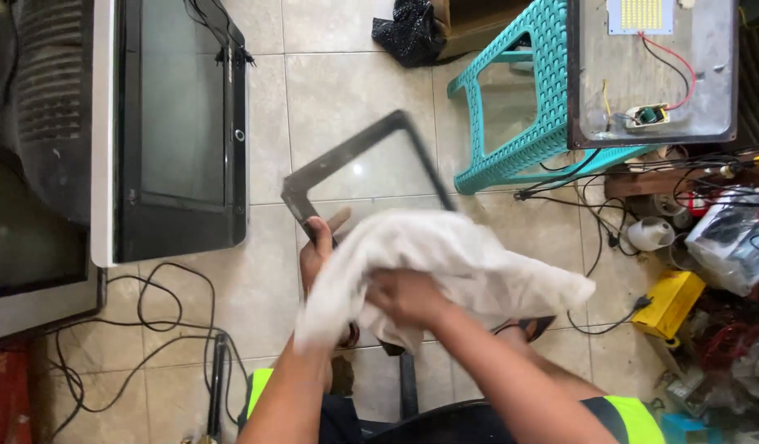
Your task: Cleaning a glass cover and assembling a LED floodlight using a power drill on a repair bench.
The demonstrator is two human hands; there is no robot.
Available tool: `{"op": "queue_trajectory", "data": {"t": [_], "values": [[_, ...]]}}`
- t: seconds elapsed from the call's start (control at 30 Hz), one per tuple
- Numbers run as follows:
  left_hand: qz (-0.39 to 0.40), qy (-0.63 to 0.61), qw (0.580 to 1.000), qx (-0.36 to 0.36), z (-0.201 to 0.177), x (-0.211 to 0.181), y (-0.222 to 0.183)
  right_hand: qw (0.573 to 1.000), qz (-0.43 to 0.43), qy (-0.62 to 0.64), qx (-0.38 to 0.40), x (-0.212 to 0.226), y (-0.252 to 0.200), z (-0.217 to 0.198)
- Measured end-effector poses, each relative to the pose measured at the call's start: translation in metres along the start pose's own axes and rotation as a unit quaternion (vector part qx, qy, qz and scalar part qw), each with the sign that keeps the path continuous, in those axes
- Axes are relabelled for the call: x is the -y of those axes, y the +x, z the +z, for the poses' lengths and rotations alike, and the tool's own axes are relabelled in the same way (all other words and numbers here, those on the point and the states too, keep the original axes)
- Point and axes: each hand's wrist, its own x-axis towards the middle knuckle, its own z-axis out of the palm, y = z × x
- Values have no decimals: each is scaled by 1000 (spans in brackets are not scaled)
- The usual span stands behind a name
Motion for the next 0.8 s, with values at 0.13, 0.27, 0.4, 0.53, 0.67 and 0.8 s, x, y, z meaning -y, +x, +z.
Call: {"op": "queue_trajectory", "data": {"t": [0.13, 0.27, 0.4, 0.53, 0.67, 0.8], "values": [[57, -37, 997, 29, -14, 34, 34, 958, 70, 186, -205, -17, 33, -50], [102, 119, 987, 30, -5, -1, -8, 825, -18, 42, -563, -43, 81, -55], [85, 141, 986, -5, -20, 25, 18, 857, -124, 27, -499, 10, 63, -53], [124, 179, 976, 32, -32, 73, 57, 840, -182, -4, -511, 1, 74, -82], [221, 120, 966, 66, -32, 47, 47, 842, -206, -55, -496, 17, 74, -129], [275, 126, 953, 29, -17, 16, 15, 838, -224, -41, -496, 13, 93, -155]]}}
